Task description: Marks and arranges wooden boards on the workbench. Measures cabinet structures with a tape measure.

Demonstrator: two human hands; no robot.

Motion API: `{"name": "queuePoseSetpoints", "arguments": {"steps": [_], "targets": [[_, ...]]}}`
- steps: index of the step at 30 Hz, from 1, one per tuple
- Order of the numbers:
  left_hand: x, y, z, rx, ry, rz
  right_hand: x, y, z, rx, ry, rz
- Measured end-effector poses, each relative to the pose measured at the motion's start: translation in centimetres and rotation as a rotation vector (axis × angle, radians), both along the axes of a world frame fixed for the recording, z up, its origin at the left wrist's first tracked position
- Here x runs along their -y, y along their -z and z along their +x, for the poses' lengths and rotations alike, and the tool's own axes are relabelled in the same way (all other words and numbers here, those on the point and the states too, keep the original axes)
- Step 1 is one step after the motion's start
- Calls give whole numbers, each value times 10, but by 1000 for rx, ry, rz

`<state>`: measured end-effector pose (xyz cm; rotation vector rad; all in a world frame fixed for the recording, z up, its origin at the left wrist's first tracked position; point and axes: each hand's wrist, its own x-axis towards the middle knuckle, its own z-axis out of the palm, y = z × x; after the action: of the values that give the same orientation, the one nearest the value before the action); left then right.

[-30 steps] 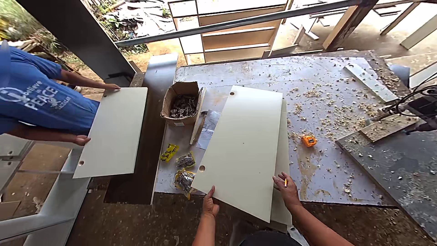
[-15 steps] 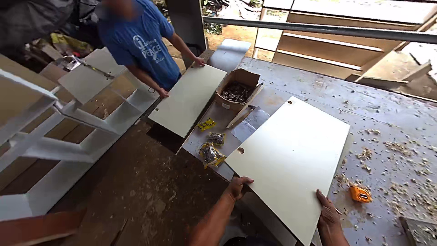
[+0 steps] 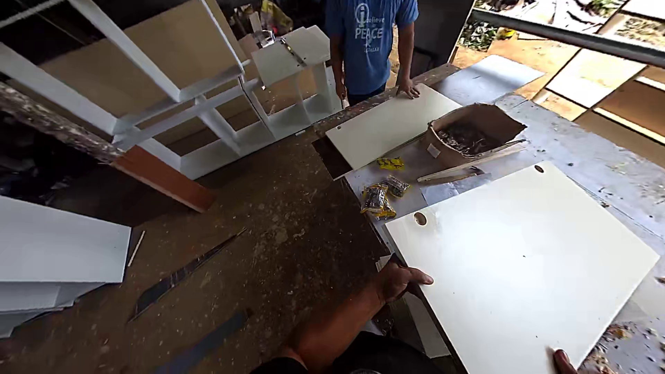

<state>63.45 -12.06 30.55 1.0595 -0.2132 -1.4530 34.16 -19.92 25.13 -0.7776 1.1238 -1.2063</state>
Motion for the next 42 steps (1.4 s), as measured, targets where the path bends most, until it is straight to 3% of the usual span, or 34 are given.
{"name": "queuePoseSetpoints", "arguments": {"steps": [10,24,32,42], "targets": [[-136,1,-18,80,-390,-37,-54,-20,23,10,-68,78],[-314,19,89,125,-575,19,-192,-16,155,142,-125,227],[-351,22,111,147,-541,3,-223,2,168,161,-108,269],[-340,30,125,177,-350,-52,-252,-10,151,201,99,248]]}}
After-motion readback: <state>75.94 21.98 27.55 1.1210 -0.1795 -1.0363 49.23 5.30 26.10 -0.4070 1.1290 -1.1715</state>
